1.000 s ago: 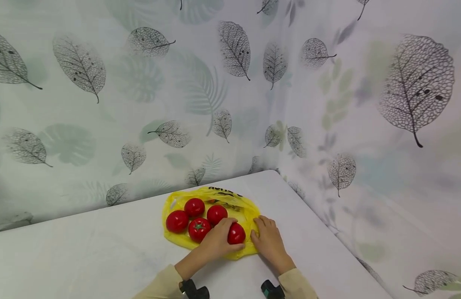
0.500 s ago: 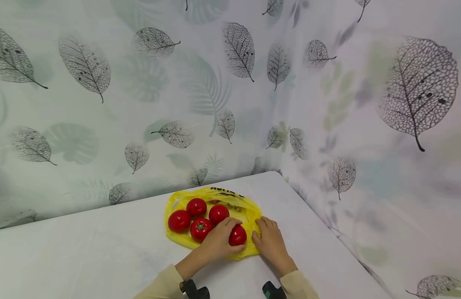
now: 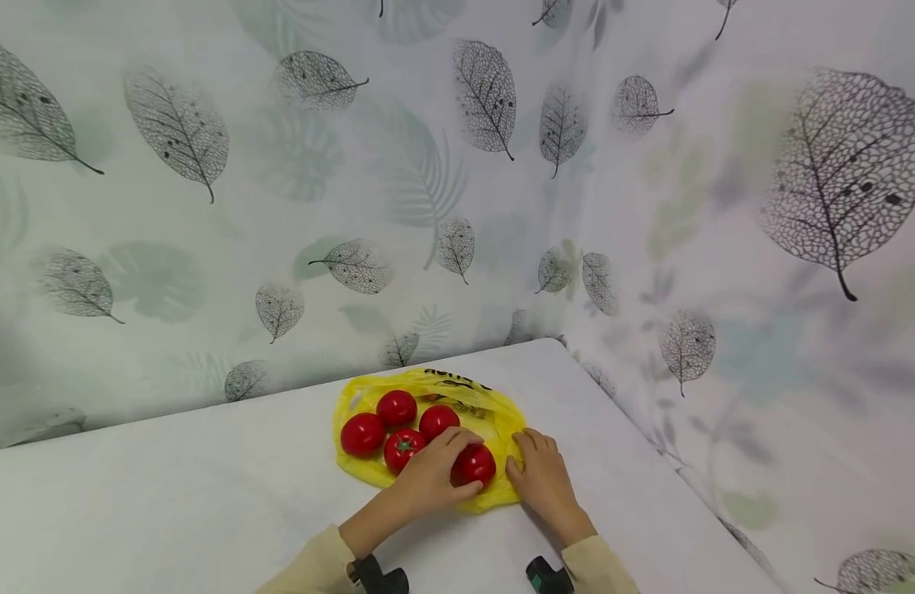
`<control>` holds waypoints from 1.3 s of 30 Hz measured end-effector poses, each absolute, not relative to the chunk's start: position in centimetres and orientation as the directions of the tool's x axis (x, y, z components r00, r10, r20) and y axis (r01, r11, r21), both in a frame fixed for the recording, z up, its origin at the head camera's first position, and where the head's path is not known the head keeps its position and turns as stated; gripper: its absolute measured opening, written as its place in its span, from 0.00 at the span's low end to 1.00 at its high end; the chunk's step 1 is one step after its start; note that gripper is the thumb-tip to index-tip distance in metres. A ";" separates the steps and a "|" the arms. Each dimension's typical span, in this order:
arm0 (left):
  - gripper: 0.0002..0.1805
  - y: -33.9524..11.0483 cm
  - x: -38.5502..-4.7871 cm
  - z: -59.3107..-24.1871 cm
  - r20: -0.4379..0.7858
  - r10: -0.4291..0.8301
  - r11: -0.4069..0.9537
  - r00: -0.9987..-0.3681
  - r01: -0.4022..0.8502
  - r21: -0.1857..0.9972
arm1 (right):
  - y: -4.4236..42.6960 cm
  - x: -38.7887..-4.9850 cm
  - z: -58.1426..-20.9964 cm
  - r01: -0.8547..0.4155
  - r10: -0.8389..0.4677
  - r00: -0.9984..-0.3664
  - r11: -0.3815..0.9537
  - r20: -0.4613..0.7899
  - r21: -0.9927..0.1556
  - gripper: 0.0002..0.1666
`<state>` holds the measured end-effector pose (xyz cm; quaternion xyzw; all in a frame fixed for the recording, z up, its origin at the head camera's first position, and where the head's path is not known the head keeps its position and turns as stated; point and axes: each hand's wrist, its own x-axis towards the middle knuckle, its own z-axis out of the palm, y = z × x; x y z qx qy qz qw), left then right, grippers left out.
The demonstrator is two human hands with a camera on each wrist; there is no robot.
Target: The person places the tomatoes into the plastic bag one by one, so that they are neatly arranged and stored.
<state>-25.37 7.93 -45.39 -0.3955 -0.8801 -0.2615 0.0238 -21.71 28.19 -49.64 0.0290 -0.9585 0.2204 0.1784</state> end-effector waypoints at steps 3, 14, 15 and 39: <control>0.32 7.5 -25.2 -45.2 0.256 0.686 0.533 -0.681 0.710 0.460 | 28.2 -21.8 -49.8 -0.138 0.020 -0.935 0.899 0.354 -0.416 0.21; 0.28 5.8 -24.9 -45.1 0.270 0.668 0.521 -0.693 0.695 0.495 | 28.4 -22.5 -50.2 -0.148 0.009 -0.938 0.893 0.345 -0.425 0.22; 0.27 5.6 -24.8 -45.1 0.280 0.665 0.519 -0.692 0.698 0.494 | 28.4 -22.5 -50.2 -0.148 0.008 -0.939 0.894 0.345 -0.424 0.22; 0.25 -0.3 -23.8 -45.8 0.428 0.564 0.470 -0.706 0.701 0.537 | 30.3 -22.6 -49.7 -0.145 -0.006 -0.948 0.897 0.317 -0.417 0.21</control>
